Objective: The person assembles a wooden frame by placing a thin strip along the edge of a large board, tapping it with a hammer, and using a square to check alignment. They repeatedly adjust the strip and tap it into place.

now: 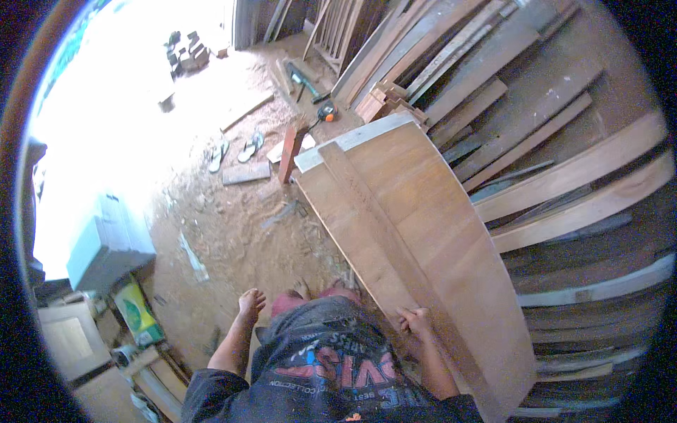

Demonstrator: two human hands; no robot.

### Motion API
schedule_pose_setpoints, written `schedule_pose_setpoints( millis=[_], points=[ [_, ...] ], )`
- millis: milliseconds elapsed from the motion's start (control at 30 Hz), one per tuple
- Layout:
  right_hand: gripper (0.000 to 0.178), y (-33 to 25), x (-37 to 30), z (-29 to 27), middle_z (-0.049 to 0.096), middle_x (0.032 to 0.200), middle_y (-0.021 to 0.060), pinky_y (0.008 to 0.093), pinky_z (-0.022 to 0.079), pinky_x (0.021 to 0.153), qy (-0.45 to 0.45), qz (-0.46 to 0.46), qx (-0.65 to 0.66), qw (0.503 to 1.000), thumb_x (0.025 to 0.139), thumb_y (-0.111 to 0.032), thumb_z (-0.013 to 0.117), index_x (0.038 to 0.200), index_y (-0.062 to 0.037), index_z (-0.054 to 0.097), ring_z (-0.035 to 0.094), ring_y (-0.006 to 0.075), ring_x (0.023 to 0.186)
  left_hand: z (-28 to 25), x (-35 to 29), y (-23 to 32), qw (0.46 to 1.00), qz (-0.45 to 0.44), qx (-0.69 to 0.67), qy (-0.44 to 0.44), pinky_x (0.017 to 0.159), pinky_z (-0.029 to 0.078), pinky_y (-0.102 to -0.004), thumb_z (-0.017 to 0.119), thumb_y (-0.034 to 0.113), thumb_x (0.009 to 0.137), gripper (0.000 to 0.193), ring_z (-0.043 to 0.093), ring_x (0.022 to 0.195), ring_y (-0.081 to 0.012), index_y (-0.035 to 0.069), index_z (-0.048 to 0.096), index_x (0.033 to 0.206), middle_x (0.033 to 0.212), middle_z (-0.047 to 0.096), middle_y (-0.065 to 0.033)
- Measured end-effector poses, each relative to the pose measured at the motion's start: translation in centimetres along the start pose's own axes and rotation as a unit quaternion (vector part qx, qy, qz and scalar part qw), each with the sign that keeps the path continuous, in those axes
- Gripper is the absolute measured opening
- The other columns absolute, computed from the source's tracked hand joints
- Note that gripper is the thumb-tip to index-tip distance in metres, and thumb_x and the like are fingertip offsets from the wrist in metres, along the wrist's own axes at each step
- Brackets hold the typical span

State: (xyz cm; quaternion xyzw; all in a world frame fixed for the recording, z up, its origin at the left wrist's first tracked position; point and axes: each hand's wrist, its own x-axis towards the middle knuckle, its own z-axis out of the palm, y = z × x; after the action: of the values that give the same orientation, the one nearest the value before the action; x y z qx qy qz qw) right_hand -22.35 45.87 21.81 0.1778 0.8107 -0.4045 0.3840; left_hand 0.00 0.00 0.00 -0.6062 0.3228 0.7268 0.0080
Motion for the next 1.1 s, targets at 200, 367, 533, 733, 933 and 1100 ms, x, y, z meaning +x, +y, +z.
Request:
schedule_pose_setpoints(
  millis=[200, 367, 533, 733, 933, 1100],
  points=[
    [0.04, 0.1, -0.6, 2.6, 0.066, 0.059, 0.0085, 0.0282, 0.045, 0.044, 0.032, -0.054, 0.015, 0.998, 0.087, -0.034, 0.077, 0.069, 0.001, 0.069, 0.059, 0.0133, 0.046, 8.8, -2.0, 11.7, 0.981, 0.155, 0.108, -0.044, 0.07, 0.053, -0.0303, 0.062, 0.02, 0.096, 0.036, 0.068, 0.088, -0.0178, 0.004, 0.061, 0.128, 0.107, 0.07, -0.0082],
    [0.036, -1.1, -1.5, 2.6, 0.067, 0.063, 0.007, 0.0275, 0.046, 0.047, 0.017, -0.029, 0.089, 0.995, 0.09, -0.03, 0.075, 0.073, 0.0009, 0.071, 0.059, 0.013, 0.049, 19.4, -5.2, 20.7, 0.91, 0.333, 0.22, -0.115, 0.074, 0.053, -0.0302, 0.065, 0.024, 0.097, 0.04, 0.067, 0.092, -0.0151, 0.005, 0.06, 0.132, 0.112, 0.069, -0.0065],
    [0.028, -1.2, -3.1, 2.7, 0.068, 0.079, 0.0043, 0.0298, 0.051, 0.059, 0.034, -0.094, 0.176, 0.979, 0.094, -0.026, 0.071, 0.101, 0.0003, 0.074, 0.059, 0.0094, 0.066, 28.6, 1.7, 25.7, 0.755, 0.529, 0.333, -0.198, 0.082, 0.051, -0.0318, 0.063, 0.021, 0.098, 0.035, 0.063, 0.102, -0.0166, 0.005, 0.061, 0.13, 0.115, 0.069, -0.0072],
    [0.034, 0.1, 0.9, 5.6, 0.07, 0.075, 0.0158, 0.0446, 0.051, 0.067, 0.177, -0.162, -0.06, 0.969, 0.088, -0.037, 0.068, 0.088, -0.0041, 0.074, 0.065, 0.0261, 0.065, 39.0, 11.2, 35.5, 0.733, 0.481, 0.38, -0.293, 0.093, 0.049, -0.0373, 0.063, 0.019, 0.099, 0.039, 0.057, 0.112, -0.0226, 0.001, 0.053, 0.132, 0.125, 0.057, -0.0114],
    [0.032, -2.3, 2.5, 9.7, 0.065, 0.07, 0.0187, 0.0484, 0.046, 0.062, 0.453, -0.019, 0.002, 0.891, 0.085, -0.037, 0.07, 0.081, -0.0055, 0.074, 0.063, 0.0353, 0.062, 48.9, 13.0, 38.8, 0.286, 0.571, 0.724, -0.259, 0.065, 0.046, -0.0491, 0.072, 0.037, 0.089, 0.04, 0.058, 0.069, -0.039, -0.001, 0.059, 0.083, 0.078, 0.063, -0.0195],
    [0.031, -2.6, 2.8, 11.1, 0.065, 0.068, 0.017, 0.0487, 0.045, 0.062, 0.542, -0.018, 0.016, 0.84, 0.085, -0.037, 0.068, 0.083, -0.0073, 0.076, 0.063, 0.0361, 0.061, 53.5, 12.7, 39.7, 0.241, 0.429, 0.774, -0.399, 0.056, 0.041, -0.0439, 0.075, 0.041, 0.089, 0.05, 0.049, 0.058, -0.021, 0.001, 0.055, 0.068, 0.062, 0.055, -0.0087]
  ],
)
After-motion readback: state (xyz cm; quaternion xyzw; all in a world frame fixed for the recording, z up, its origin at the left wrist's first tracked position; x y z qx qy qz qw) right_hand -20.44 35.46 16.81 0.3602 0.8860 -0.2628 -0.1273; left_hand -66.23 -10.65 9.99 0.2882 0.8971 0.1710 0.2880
